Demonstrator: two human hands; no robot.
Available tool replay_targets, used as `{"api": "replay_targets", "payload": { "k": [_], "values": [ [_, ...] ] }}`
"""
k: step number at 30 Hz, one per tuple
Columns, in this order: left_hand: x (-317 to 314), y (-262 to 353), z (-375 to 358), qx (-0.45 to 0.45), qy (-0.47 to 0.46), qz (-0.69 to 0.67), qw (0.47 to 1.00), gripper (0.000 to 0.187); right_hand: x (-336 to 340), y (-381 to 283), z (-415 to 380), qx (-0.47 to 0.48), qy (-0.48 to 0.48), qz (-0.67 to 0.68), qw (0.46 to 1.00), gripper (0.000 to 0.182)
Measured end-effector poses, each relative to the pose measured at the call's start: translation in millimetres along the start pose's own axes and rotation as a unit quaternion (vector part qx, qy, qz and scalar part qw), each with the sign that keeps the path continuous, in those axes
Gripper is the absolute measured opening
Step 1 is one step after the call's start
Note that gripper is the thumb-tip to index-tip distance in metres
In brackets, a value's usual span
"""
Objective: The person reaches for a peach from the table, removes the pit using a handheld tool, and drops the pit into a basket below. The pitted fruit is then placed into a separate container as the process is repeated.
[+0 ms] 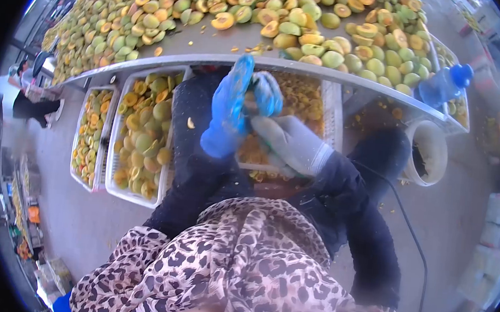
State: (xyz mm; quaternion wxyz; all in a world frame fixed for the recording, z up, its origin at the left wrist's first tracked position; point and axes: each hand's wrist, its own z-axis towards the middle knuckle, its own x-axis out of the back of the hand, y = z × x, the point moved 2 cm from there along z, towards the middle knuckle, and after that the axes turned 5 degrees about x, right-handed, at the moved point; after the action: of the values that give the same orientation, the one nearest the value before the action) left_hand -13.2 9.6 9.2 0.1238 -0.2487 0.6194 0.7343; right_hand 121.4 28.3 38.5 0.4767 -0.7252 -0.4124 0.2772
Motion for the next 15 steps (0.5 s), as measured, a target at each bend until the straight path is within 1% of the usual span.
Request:
{"api": "replay_targets", "payload": {
  "k": [2, 3, 4, 5, 6, 7, 8, 9, 10, 11, 12, 13, 14, 15],
  "values": [
    [-4, 5, -2, 0.002, -0.032, 0.045, 0.998, 0.059, 1, 14, 0, -0.046, -0.047, 0.121, 0.99, 0.043],
    [-6, 3, 3, -0.001, -0.038, 0.043, 0.998, 0.059, -1, 17, -1, -0.037, -0.07, 0.157, 0.984, 0.048],
    [-7, -1, 6, 0.002, -0.095, -0.075, 0.993, 0.057, -1, 18, -2, -0.035, -0.067, 0.153, 0.985, 0.048],
    [-9, -3, 7, 0.007, -0.149, -0.19, 0.97, 0.055, -4, 19, -4, -0.072, -0.12, 0.242, 0.96, 0.048],
    [-11, -2, 11, 0.003, -0.155, -0.189, 0.97, 0.055, -6, 18, -4, -0.103, -0.173, 0.325, 0.924, 0.049],
    [-11, -4, 13, 0.052, -0.104, -0.221, 0.968, 0.052, -5, 21, -1, -0.095, -0.198, 0.36, 0.907, 0.05],
    [-11, -7, 12, 0.104, -0.049, -0.253, 0.961, 0.05, -3, 25, 0, -0.095, -0.198, 0.36, 0.907, 0.05],
    [-8, -10, 12, 0.135, 0.045, -0.259, 0.955, 0.043, 0, 27, 0, -0.057, -0.211, 0.372, 0.902, 0.051],
    [-3, -17, 17, 0.133, 0.045, -0.258, 0.956, 0.043, 5, 30, 0, -0.019, -0.226, 0.382, 0.896, 0.052],
    [10, -28, 21, 0.069, 0.122, -0.149, 0.979, 0.037, 8, 39, 1, -0.003, -0.259, 0.431, 0.865, 0.051],
    [17, -27, 20, 0.004, 0.2, -0.036, 0.979, 0.031, 10, 37, 0, -0.008, -0.264, 0.431, 0.863, 0.051],
    [29, -24, 14, 0.031, 0.12, -0.213, 0.969, 0.021, 19, 34, 5, 0.02, -0.102, 0.257, 0.961, 0.048],
    [32, -23, 9, 0.033, 0.126, -0.209, 0.969, 0.021, 28, 32, 10, 0.047, 0.069, 0.069, 0.994, 0.046],
    [34, -24, 5, 0.068, 0.146, -0.246, 0.956, 0.019, 30, 36, 25, 0.308, 0.261, -0.278, 0.871, 0.037]
  ]
}}
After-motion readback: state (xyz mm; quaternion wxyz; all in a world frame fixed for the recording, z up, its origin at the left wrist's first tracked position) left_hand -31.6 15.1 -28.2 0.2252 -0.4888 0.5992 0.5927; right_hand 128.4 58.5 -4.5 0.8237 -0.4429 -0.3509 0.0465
